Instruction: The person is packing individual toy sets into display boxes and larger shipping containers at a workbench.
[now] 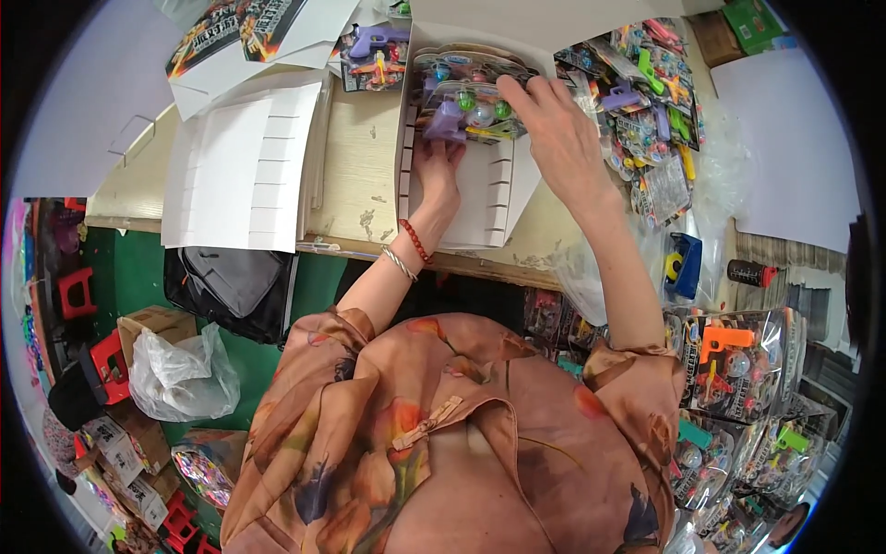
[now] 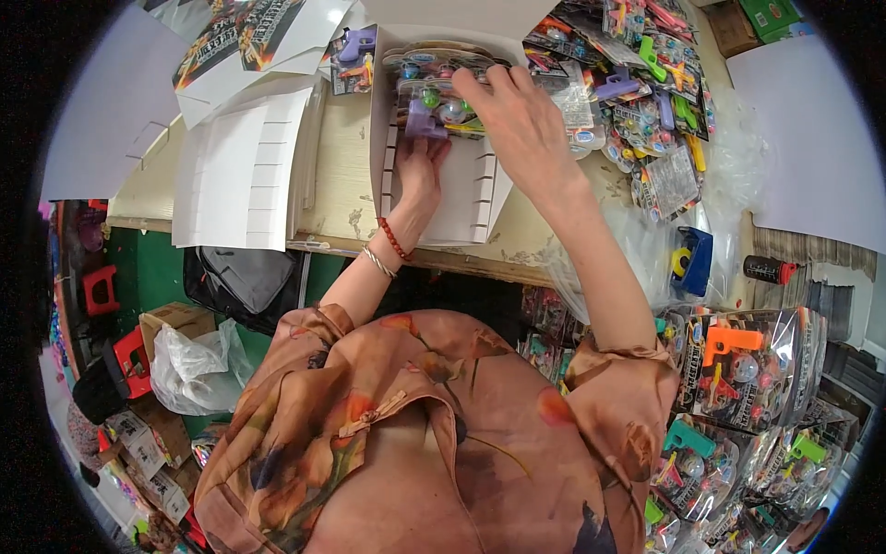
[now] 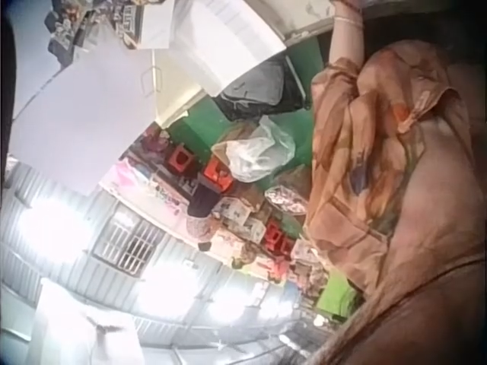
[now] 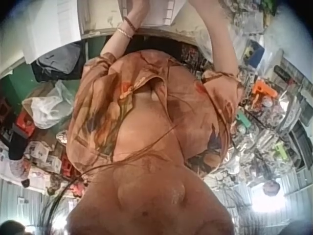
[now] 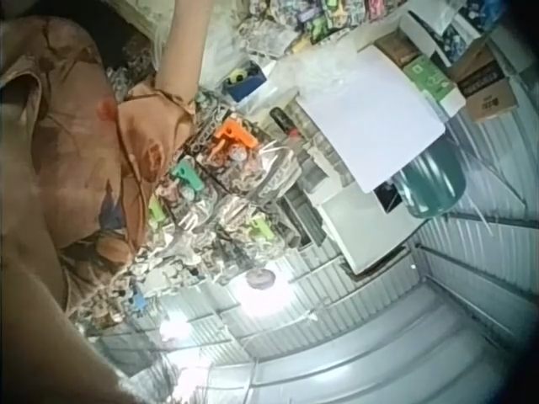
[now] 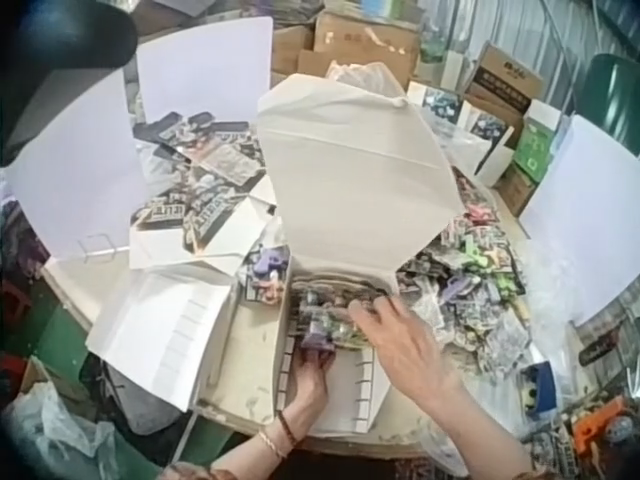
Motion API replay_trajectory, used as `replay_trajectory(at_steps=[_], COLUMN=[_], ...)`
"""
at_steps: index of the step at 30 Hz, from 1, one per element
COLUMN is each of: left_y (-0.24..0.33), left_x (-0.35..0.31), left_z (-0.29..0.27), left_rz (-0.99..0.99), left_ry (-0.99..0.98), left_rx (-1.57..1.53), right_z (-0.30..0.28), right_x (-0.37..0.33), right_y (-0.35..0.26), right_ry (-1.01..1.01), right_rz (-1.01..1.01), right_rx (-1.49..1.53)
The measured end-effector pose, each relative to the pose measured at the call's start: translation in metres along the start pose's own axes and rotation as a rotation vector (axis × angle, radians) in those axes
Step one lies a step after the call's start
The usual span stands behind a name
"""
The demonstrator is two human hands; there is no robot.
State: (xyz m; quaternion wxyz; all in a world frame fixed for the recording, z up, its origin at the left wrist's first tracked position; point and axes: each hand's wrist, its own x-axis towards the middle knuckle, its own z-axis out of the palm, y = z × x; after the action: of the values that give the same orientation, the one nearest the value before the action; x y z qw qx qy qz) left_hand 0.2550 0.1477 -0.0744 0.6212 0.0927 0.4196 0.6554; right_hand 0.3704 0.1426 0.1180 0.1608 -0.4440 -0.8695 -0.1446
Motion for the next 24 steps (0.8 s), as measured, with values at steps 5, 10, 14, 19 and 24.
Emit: replay_trajectory(at_steps=[5, 10, 14, 19, 24], left_y=[0.005, 0.013, 0.024, 0.018, 0.005], left_x=[0.006, 0.002, -0.040, -0.045, 0.015], left_z=[-0.002, 0.002, 0.019, -0.013, -0.041], left_rz=[-0.025, -0.190, -0.184, -0.034, 0.152], left_ry=[0.004, 0.025, -0.042, -0.125, 0.038], left_rx=[0.033, -0.023, 0.123, 0.305, 0.405], right_z=[0.005, 0.018, 0.022, 0.038, 0.028], right_x=[-0.003, -0.001, 0.000, 0.016, 0.004], right_y=[0.001, -0.012, -0.012, -0.042, -0.022], right_ry=[-0.002, 0.048, 0.068, 0.113, 0.234], right_rz=[0.026, 0.042, 0.081, 0.093, 0.091], right_rx=[-0.012, -0.087, -0.106, -0.198, 0.164])
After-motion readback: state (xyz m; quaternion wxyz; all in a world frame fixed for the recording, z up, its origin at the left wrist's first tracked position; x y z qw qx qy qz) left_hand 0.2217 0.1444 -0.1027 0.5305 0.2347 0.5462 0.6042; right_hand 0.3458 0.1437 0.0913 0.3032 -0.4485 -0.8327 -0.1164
